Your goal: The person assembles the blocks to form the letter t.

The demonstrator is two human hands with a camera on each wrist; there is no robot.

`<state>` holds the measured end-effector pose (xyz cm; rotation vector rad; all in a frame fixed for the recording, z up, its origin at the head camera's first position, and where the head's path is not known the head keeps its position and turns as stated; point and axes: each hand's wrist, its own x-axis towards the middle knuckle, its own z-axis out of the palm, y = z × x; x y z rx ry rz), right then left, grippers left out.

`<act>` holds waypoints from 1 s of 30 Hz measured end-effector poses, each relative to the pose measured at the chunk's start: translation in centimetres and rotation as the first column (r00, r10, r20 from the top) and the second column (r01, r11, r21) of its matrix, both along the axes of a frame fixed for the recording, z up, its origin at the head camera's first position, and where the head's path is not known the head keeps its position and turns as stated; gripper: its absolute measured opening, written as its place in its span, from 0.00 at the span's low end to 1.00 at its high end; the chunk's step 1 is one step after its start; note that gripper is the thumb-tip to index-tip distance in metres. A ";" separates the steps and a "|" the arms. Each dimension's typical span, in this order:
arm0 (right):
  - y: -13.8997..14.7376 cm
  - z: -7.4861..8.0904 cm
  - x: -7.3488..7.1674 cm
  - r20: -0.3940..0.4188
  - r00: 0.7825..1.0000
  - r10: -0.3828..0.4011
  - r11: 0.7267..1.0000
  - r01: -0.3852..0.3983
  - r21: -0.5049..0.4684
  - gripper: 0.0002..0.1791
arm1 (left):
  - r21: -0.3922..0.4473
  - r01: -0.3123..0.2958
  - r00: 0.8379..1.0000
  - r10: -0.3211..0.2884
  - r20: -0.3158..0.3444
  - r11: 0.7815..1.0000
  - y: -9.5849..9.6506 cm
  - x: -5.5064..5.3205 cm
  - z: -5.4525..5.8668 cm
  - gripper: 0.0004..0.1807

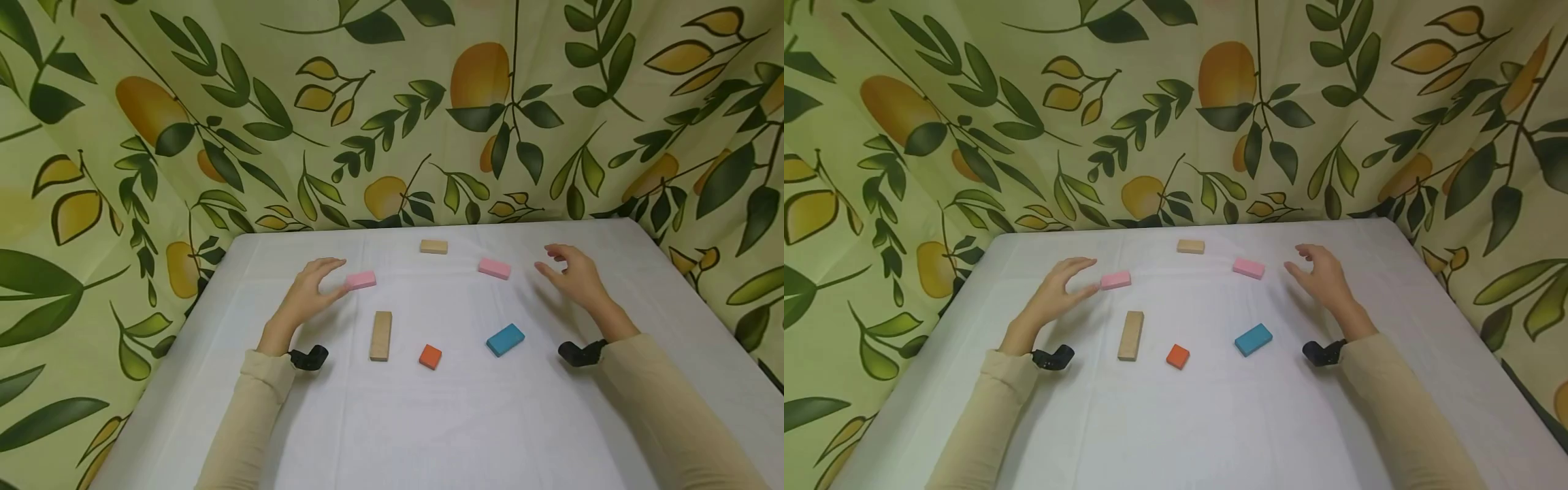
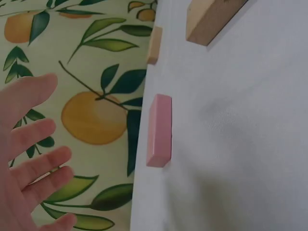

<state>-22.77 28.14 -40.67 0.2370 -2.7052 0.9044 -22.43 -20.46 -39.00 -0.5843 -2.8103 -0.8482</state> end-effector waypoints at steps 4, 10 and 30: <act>-0.3 -0.1 -0.1 0.014 1.000 0.011 0.999 -0.010 -0.031 0.26 | 0.014 0.051 0.995 -0.053 0.084 0.999 0.3 0.5 0.1 0.31; -0.9 0.0 -0.3 0.052 0.998 0.022 0.999 -0.020 -0.043 0.24 | 0.058 0.116 0.979 -0.124 0.161 0.992 0.7 1.1 -0.2 0.30; -1.5 -1.4 -3.1 0.499 0.864 0.068 0.975 0.048 -0.215 0.30 | 0.189 0.262 0.888 -0.313 0.338 0.946 1.8 2.9 -2.0 0.31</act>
